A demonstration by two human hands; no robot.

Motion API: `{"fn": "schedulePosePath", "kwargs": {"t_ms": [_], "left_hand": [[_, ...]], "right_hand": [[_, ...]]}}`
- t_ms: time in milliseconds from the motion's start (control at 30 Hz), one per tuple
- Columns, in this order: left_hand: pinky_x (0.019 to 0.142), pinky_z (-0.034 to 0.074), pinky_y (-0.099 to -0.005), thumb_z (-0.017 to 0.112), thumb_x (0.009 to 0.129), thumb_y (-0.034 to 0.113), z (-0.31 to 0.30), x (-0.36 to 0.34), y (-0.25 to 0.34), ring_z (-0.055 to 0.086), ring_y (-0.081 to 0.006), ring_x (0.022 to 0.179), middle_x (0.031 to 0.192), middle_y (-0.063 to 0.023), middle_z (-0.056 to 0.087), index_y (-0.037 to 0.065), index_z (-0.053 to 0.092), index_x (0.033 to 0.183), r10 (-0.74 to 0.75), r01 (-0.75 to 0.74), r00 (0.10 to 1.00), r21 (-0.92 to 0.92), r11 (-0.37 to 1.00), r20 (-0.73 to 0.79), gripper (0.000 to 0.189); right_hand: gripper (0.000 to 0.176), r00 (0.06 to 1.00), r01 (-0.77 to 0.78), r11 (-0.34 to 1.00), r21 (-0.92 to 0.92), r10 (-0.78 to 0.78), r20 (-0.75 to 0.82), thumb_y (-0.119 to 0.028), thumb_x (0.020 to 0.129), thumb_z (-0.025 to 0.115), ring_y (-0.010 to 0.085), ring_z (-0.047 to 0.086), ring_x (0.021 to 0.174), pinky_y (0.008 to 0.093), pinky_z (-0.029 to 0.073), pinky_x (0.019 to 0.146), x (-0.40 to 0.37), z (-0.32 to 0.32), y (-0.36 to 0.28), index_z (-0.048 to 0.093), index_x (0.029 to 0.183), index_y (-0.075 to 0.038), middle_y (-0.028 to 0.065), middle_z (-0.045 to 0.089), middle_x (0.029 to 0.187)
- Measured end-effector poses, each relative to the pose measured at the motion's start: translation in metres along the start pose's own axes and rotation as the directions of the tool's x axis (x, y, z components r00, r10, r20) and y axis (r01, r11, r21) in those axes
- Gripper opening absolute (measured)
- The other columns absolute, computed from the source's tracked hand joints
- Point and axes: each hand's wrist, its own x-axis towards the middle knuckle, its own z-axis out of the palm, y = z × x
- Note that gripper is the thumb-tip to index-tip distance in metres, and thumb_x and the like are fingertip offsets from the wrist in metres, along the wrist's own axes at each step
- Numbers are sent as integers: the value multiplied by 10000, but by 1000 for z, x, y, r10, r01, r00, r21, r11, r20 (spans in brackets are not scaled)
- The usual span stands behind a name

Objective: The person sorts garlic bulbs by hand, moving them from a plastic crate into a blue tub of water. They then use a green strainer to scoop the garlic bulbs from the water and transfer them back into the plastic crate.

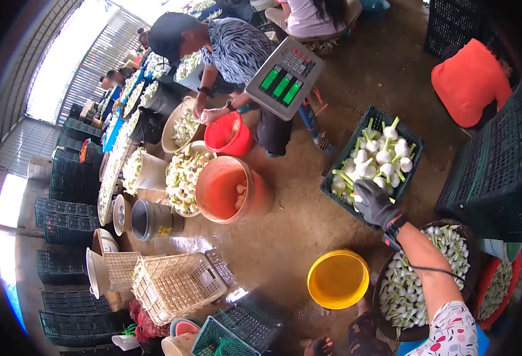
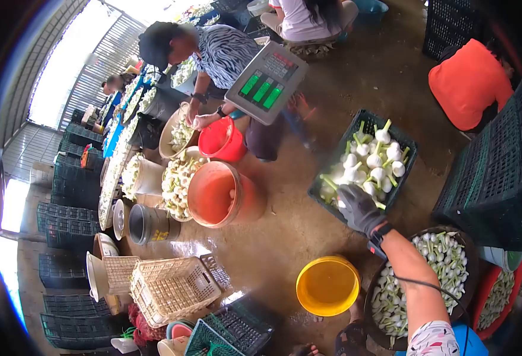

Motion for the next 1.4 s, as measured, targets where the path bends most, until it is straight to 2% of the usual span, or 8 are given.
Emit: {"fn": "schedulePosePath", "kwargs": {"t_ms": [233, 500, 633, 700, 967, 1100, 1200, 1400], "left_hand": [[493, 309, -243, 458, 935, 215, -18, 2, -27, 344, -96, 526, 622, 33, 339, 75, 498, 790, -36, 37, 999, -209, 977, 6, 206], [536, 344, -214, 470, 942, 238, -15, 8, -38, 403, -75, 577, 704, 21, 450, 71, 519, 807, 49, -52, 997, -59, 997, -52, 219], [623, 403, -224, 468, 935, 230, -44, 10, -52, 474, -79, 649, 774, 17, 525, 33, 561, 1048, 54, -29, 992, -205, 978, 115, 245], [814, 466, -328, 420, 948, 138, -72, 19, -60, 547, -217, 936, 1042, -114, 547, -19, 480, 1189, 295, -350, 915, 177, 920, 276, 294], [871, 524, -338, 371, 958, 88, -80, -16, -38, 609, -275, 1040, 1169, -190, 568, -61, 448, 1236, 344, -407, 884, 159, 899, 317, 325], [820, 535, -319, 352, 961, 80, -109, -41, -38, 622, -269, 1017, 1140, -186, 588, -56, 464, 1215, 466, -616, 785, 435, 657, 407, 309], [742, 537, -304, 404, 947, 117, -162, -35, -46, 638, -232, 950, 1121, -142, 602, -13, 498, 1187, 556, -691, 722, 468, 551, 412, 289], [653, 541, -277, 634, 769, 107, -256, -68, -47, 661, -163, 843, 1015, -74, 637, 24, 564, 1076, 690, -723, 688, 302, 622, 226, 325]], "right_hand": [[432, 981, 76, 985, -154, -46, 189, -137, 759, 574, 338, 456, 1136, 413, 387, 964, 4, 57, 47, 530, 1184, -69, 160, 489, 1204], [432, 954, 16, 849, -527, 145, 263, -181, 778, 540, 366, 293, 1306, 486, 260, 1060, -32, 88, 62, 546, 1207, -122, 81, 384, 1396], [319, 989, 0, 940, -341, 50, 136, -122, 776, 534, 356, 480, 1073, 459, 397, 896, -65, 49, -4, 569, 1090, -70, 143, 529, 1157], [240, 973, -84, 986, -143, 112, 203, -125, 778, 551, 344, 521, 997, 429, 440, 819, -100, 24, -37, 579, 1005, -53, 150, 563, 1063], [184, 637, -670, 733, -116, 649, 417, -168, 809, 544, 363, 617, 862, 438, 484, 721, -271, -13, -119, 633, 950, -89, 200, 639, 878], [197, 571, -586, 790, -181, 561, 600, -272, 804, 537, 387, 606, 772, 446, 472, 670, -335, -23, -126, 642, 841, -110, 180, 634, 778], [293, 322, -536, 756, -375, 594, 737, -318, 806, 528, 369, 622, 875, 434, 483, 759, -345, -52, -152, 665, 980, -126, 187, 652, 929], [256, 384, -495, 744, -449, 651, 655, -313, 791, 523, 350, 625, 779, 405, 489, 695, -337, -100, -230, 670, 871, -120, 153, 658, 818]]}}
